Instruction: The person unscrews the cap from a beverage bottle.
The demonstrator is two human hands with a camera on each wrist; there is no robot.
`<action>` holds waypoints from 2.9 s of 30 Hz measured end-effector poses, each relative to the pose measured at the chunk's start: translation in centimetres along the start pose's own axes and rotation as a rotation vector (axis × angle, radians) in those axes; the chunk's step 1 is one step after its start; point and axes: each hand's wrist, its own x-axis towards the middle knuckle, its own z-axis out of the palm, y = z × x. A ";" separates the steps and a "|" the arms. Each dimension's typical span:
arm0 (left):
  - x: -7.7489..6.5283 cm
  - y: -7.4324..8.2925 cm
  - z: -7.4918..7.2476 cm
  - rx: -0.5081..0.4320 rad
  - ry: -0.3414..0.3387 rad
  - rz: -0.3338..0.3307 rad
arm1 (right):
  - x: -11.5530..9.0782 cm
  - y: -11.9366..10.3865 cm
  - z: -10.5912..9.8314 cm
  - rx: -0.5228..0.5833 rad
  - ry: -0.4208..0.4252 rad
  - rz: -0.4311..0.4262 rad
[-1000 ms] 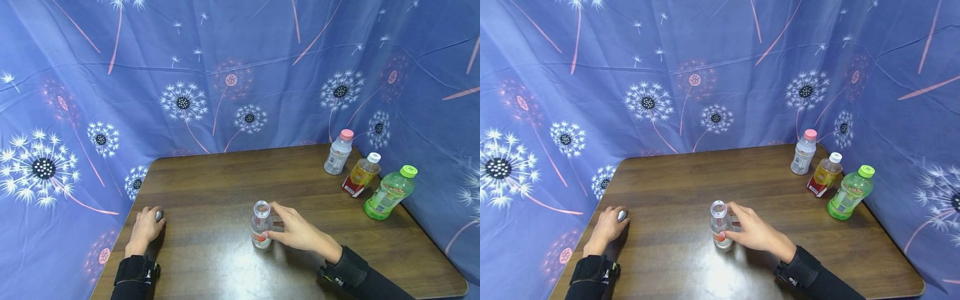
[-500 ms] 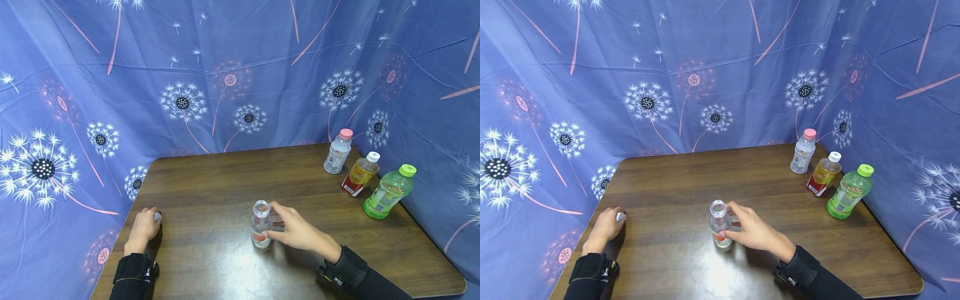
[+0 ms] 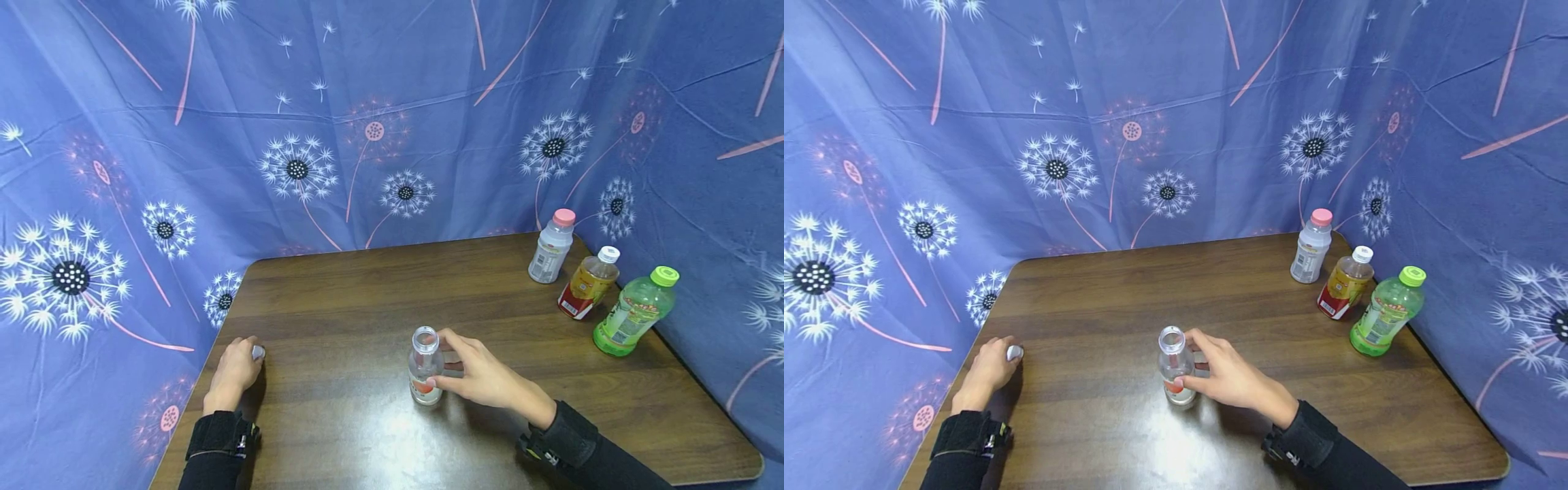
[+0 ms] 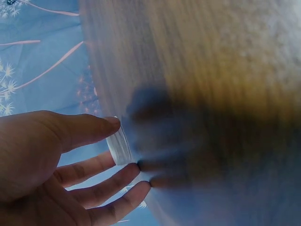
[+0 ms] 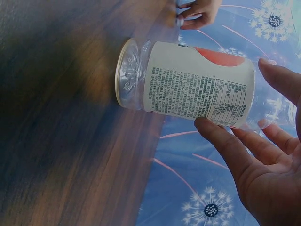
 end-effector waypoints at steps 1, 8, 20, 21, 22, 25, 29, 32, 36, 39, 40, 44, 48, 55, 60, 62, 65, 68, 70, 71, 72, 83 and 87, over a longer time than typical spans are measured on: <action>0.0 0.0 0.0 -0.007 -0.003 -0.010 | 0.0 0.0 0.0 0.002 0.001 0.000; -0.1 0.4 -0.6 -0.026 -0.007 -0.022 | -0.1 0.1 0.1 0.012 0.005 -0.008; -0.1 4.0 -2.4 -0.023 0.036 0.037 | -0.1 0.2 0.3 0.003 0.009 -0.011; -0.1 4.4 -2.5 -0.030 0.042 0.046 | -0.1 0.2 0.3 -0.002 0.009 -0.020; -0.2 4.9 -2.6 -0.037 0.049 0.055 | -0.2 0.3 0.4 -0.003 0.008 -0.028; -0.3 6.5 -3.2 -0.053 0.061 0.096 | -0.2 0.3 0.6 -0.022 0.020 -0.058; -0.3 8.8 -4.2 -0.049 0.083 0.151 | -0.2 0.4 0.7 -0.027 0.038 -0.077; -0.3 10.4 -4.7 -0.029 0.103 0.196 | -0.1 0.4 0.7 -0.015 0.045 -0.066; -0.4 12.6 -5.2 -0.017 0.131 0.260 | -0.1 0.5 0.8 -0.009 0.054 -0.052; -0.5 14.3 -5.5 -0.022 0.179 0.311 | -0.1 0.5 0.8 -0.004 0.056 -0.051; -0.6 14.8 -5.6 -0.022 0.193 0.330 | -0.1 0.5 0.8 -0.003 0.055 -0.051; -1.0 16.8 -6.0 -0.038 0.228 0.443 | -0.1 0.6 0.9 -0.013 0.060 -0.061; -1.4 18.9 -6.2 -0.078 0.246 0.596 | -0.1 0.6 1.1 -0.022 0.065 -0.065; -2.2 22.1 -6.6 -0.226 0.286 0.811 | 0.0 0.5 1.2 -0.052 0.081 -0.066; -2.7 24.0 -6.5 -0.314 0.268 0.925 | -0.2 0.8 1.1 -0.066 0.085 -0.066; -2.8 24.6 -6.4 -0.333 0.258 0.964 | -0.3 0.9 1.1 -0.064 0.088 -0.063; -2.9 25.6 -6.1 -0.339 0.255 1.010 | -0.4 1.0 1.2 -0.065 0.101 -0.055; -2.9 26.4 -5.7 -0.336 0.249 1.039 | -0.5 1.0 1.2 -0.060 0.117 -0.050; -3.0 26.9 -5.5 -0.336 0.242 1.052 | -0.5 1.0 1.3 -0.056 0.123 -0.048; -3.0 27.1 -5.4 -0.335 0.236 1.056 | -0.5 1.0 1.3 -0.054 0.123 -0.047; -3.1 27.2 -5.3 -0.334 0.230 1.058 | -0.4 0.9 1.3 -0.051 0.123 -0.045; -3.4 27.6 -4.9 -0.310 0.121 1.057 | -0.2 0.9 1.4 -0.051 0.144 -0.073; -3.4 27.6 -4.9 -0.312 0.110 1.074 | -0.2 0.9 1.4 -0.046 0.137 -0.080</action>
